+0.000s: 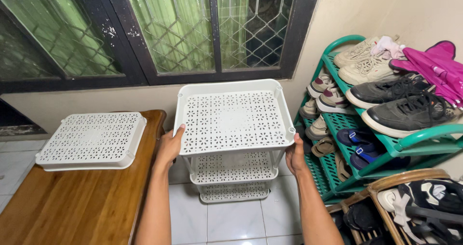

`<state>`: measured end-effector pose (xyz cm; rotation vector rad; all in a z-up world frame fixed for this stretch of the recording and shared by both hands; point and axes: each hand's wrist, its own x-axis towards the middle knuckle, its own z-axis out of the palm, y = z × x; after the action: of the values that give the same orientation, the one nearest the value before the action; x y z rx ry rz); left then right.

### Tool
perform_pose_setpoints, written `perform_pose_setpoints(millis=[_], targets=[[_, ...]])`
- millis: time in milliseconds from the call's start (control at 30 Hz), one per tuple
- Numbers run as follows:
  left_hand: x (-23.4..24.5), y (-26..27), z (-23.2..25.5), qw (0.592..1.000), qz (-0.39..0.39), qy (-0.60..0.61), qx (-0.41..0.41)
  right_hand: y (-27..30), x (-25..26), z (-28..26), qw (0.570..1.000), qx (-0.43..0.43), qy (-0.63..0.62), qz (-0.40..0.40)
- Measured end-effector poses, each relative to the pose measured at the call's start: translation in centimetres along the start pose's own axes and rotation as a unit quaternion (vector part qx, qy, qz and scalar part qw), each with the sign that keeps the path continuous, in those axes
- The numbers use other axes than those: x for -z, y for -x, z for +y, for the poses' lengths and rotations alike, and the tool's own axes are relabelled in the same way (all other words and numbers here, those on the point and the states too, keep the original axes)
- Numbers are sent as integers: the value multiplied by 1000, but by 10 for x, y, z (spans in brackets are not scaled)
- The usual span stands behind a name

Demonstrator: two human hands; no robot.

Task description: The person assembles a white plastic storage shelf by stacking perforated trays and inserting vertical support poles. They place trays on the floor, insert poles into the corner holes, and stack additional trays to form a three-tier unit.

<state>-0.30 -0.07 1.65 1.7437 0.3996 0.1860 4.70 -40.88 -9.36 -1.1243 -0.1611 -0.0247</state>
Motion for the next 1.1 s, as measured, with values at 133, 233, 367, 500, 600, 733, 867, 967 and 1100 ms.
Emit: perform_pose_setpoints(millis=[133, 233, 367, 500, 600, 733, 867, 967, 1100], targets=[[8, 3, -4, 1000, -3, 3, -6, 0, 0, -1, 999, -17, 14, -27], [7, 4, -6, 1000, -6, 8, -4, 1, 4, -1, 999, -24, 5, -25], [7, 5, -6, 1000, -5, -3, -9, -2, 8, 2, 999, -20, -7, -30], [7, 3, -6, 1000, -9, 3, -10, -5, 13, 7, 999, -24, -26, -21], [7, -1, -3, 1000, -3, 12, -1, -8, 13, 7, 999, -26, -3, -40], [4, 4, -4, 1000, 0, 23, -2, -6, 12, 3, 999, -29, -12, -29], [4, 13, 0, 1000, 8, 4, -2, -4, 6, -3, 999, -49, -14, -3], [4, 17, 4, 1000, 9, -23, 3, -5, 4, -5, 999, -52, -10, 11], [3, 20, 8, 1000, -6, -7, -2, -8, 2, -3, 999, -42, -32, 13]])
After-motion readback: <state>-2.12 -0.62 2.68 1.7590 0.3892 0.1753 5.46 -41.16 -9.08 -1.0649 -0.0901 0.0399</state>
